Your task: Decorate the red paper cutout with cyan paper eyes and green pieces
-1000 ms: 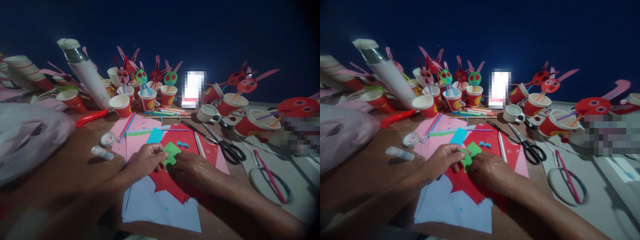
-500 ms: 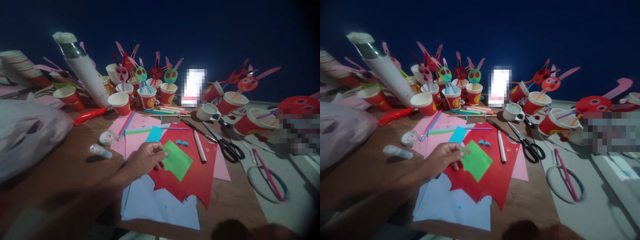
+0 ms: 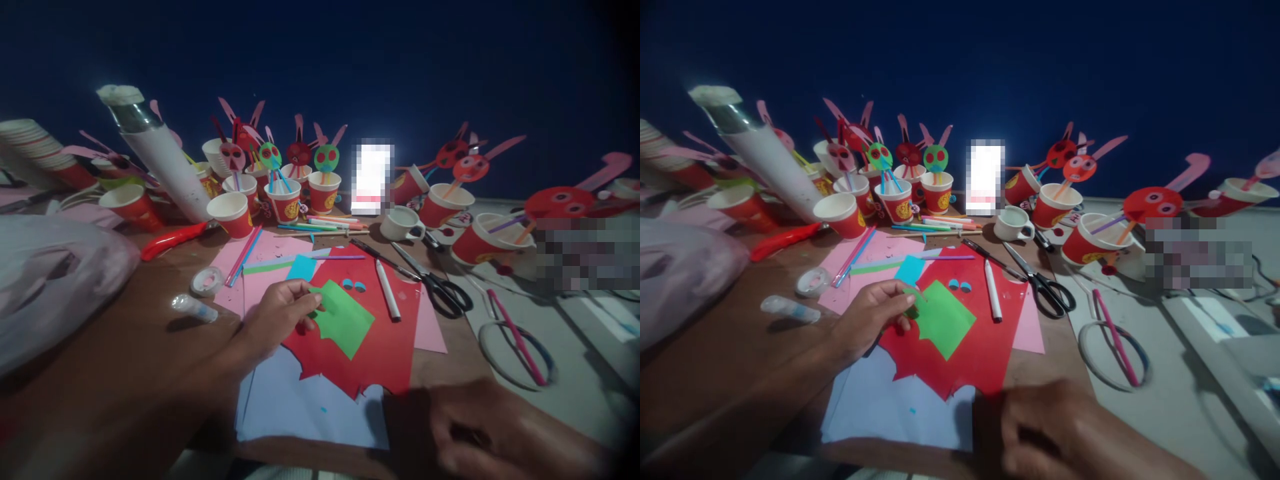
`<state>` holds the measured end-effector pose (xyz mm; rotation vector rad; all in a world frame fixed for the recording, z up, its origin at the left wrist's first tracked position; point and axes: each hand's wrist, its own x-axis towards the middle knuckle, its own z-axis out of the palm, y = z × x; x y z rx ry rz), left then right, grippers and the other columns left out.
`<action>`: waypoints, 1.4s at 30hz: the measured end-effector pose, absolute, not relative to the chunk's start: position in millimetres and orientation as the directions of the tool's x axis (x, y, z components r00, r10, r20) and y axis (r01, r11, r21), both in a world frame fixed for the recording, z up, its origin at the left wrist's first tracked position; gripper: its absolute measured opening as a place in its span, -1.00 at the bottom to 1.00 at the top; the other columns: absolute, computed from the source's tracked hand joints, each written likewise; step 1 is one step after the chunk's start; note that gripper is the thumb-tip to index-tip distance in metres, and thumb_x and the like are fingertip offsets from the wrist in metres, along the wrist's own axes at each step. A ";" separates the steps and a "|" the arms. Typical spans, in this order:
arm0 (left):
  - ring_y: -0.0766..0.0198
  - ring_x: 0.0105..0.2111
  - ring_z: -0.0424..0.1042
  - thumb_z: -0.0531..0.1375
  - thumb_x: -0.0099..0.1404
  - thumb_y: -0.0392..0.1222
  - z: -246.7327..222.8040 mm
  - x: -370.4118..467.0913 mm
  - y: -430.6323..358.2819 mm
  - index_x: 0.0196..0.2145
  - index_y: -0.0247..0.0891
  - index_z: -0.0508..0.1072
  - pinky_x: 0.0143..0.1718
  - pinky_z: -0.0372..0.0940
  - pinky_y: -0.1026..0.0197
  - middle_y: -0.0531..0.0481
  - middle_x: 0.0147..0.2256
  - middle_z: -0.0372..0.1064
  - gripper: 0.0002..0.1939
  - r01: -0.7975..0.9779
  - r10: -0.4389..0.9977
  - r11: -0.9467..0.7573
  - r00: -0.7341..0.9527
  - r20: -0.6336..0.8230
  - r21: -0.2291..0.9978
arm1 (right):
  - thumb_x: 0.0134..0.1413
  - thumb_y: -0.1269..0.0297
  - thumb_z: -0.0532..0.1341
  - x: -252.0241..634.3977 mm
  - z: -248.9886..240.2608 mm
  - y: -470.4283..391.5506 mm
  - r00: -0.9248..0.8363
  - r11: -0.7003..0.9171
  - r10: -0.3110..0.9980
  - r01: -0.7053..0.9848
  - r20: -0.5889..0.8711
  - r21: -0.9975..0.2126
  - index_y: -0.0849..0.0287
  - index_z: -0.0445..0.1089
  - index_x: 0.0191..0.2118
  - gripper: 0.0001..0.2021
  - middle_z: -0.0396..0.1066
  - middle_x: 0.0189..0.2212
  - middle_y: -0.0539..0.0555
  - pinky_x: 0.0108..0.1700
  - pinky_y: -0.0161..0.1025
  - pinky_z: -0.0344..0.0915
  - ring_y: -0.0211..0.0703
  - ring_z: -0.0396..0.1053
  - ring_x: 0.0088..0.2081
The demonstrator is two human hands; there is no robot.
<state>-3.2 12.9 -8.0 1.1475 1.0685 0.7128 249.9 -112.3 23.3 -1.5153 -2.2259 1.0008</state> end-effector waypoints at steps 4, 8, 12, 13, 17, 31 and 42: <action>0.42 -0.63 0.32 0.23 0.10 -0.09 -4.4 -2.8 10.3 -0.42 -0.34 0.39 -0.59 0.17 0.36 0.08 -0.54 0.32 -0.78 0.097 0.881 0.259 0.385 -0.276 0.961 | 0.21 0.08 0.04 234.7 28.7 -61.0 -0.324 -0.001 0.918 0.573 -0.228 -0.820 0.16 0.34 -0.43 -0.68 0.32 -0.56 -0.03 -0.48 -0.37 0.17 -0.29 0.25 -0.51; 0.43 -0.61 0.29 0.23 0.10 -0.09 1.0 -2.1 8.4 -0.47 -0.35 0.39 -0.55 0.20 0.34 0.05 -0.49 0.32 -0.77 0.137 0.881 0.199 0.409 -0.239 0.970 | 0.16 0.10 0.13 208.1 17.8 -30.9 -0.346 -0.075 0.920 0.308 -0.185 -0.949 0.18 0.34 -0.32 -0.76 0.33 -0.45 -0.02 -0.38 -0.36 0.22 -0.28 0.28 -0.42; 0.41 -0.55 0.27 0.20 0.14 -0.12 0.6 -1.8 6.4 -0.52 -0.34 0.39 -0.49 0.21 0.32 -0.02 -0.42 0.36 -0.78 0.151 0.870 0.118 0.460 -0.176 0.981 | 0.08 0.11 0.21 190.2 4.2 -21.7 -0.376 -0.081 0.912 0.229 -0.165 -0.970 0.19 0.32 -0.32 -0.77 0.33 -0.46 -0.03 -0.37 -0.34 0.22 -0.27 0.28 -0.42; 0.41 -0.54 0.27 0.20 0.15 -0.12 -0.2 -1.7 5.8 -0.52 -0.34 0.38 -0.49 0.21 0.32 -0.02 -0.42 0.36 -0.78 0.142 0.866 0.114 0.470 -0.169 0.983 | 0.07 0.11 0.22 188.2 2.2 -21.0 -0.368 -0.081 0.915 0.234 -0.165 -0.969 0.19 0.32 -0.36 -0.77 0.31 -0.48 -0.04 -0.39 -0.34 0.21 -0.27 0.27 -0.43; 0.43 -0.59 0.25 0.21 0.15 -0.10 -2.5 -1.6 3.8 -0.52 -0.32 0.37 -0.54 0.18 0.34 0.01 -0.44 0.34 -0.77 0.142 0.843 0.150 0.499 -0.201 0.978 | 0.07 0.11 0.21 185.9 0.5 -21.0 -0.347 -0.124 0.919 0.199 -0.189 -0.972 0.21 0.30 -0.45 -0.74 0.27 -0.55 -0.06 -0.44 -0.34 0.17 -0.29 0.22 -0.49; 0.44 -0.62 0.26 0.22 0.14 -0.09 -5.9 -0.5 3.8 -0.47 -0.33 0.41 -0.57 0.16 0.38 0.09 -0.59 0.28 -0.78 0.145 0.826 0.225 0.497 -0.268 0.963 | 0.04 0.05 0.22 180.8 -2.0 -23.0 -0.312 -0.223 0.924 0.032 -0.222 -0.974 0.22 0.29 -0.45 -0.69 0.24 -0.57 -0.07 -0.46 -0.36 0.13 -0.34 0.18 -0.52; 0.41 -0.68 0.28 0.16 0.13 -0.17 -4.6 -2.3 5.0 -0.47 -0.30 0.33 -0.63 0.15 0.37 0.03 -0.58 0.41 -0.86 0.141 0.799 0.323 0.490 -0.349 0.936 | 0.00 0.02 0.23 208.2 -3.3 -27.4 -0.165 -0.253 0.950 0.099 -0.267 -0.962 0.19 0.28 -0.46 -0.69 0.23 -0.61 -0.10 -0.49 -0.37 0.10 -0.36 0.15 -0.56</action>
